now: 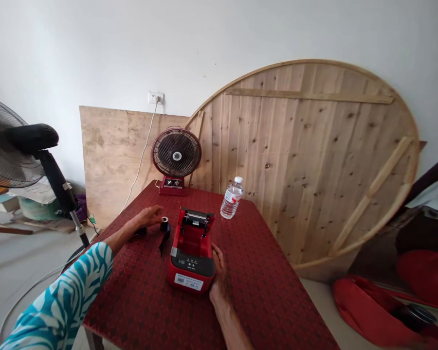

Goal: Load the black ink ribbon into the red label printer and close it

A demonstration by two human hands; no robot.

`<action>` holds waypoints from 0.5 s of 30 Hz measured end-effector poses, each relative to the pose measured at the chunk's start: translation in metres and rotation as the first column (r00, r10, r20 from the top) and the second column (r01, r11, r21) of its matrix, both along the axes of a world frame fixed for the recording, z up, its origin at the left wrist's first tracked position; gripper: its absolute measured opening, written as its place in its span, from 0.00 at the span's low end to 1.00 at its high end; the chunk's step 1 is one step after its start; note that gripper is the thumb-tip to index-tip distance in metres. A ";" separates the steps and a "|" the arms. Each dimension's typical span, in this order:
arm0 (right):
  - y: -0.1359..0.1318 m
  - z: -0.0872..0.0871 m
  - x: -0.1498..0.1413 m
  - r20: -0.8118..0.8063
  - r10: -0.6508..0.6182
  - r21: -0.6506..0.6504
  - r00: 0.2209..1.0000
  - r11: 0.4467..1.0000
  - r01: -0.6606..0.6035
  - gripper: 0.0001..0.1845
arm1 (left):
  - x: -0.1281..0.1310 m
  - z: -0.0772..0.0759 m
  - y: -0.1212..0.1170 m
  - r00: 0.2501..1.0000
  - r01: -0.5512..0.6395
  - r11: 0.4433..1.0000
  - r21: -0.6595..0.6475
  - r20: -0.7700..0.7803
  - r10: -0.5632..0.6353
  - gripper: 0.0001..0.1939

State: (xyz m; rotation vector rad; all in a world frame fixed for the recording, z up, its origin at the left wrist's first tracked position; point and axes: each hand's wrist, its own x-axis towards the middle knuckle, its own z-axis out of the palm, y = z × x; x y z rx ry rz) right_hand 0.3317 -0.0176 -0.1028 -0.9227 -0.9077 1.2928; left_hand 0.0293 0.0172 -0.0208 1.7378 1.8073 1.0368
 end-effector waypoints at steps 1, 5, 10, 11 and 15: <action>-0.001 0.001 0.000 -0.017 0.011 -0.015 1.000 1.000 -0.012 0.28 | -0.012 0.003 -0.004 0.999 -0.007 1.000 0.022 0.045 0.006 0.21; -0.001 0.003 0.000 -0.069 0.033 -0.043 0.997 0.998 -0.036 0.31 | -0.056 0.009 -0.031 0.984 -0.016 0.999 0.037 0.176 0.009 0.23; 0.003 -0.004 -0.001 -0.027 0.017 -0.024 1.000 1.000 -0.017 0.31 | -0.068 -0.005 -0.060 0.967 0.102 0.993 -0.055 0.239 -0.086 0.20; 0.003 -0.006 -0.001 -0.023 0.009 -0.022 1.000 1.000 -0.010 0.31 | -0.066 -0.008 -0.062 0.964 0.128 0.990 -0.065 0.244 -0.109 0.20; 0.004 -0.008 -0.001 -0.040 -0.003 -0.022 0.999 1.000 0.002 0.29 | -0.056 -0.012 -0.059 0.954 0.204 0.974 -0.094 0.241 -0.176 0.15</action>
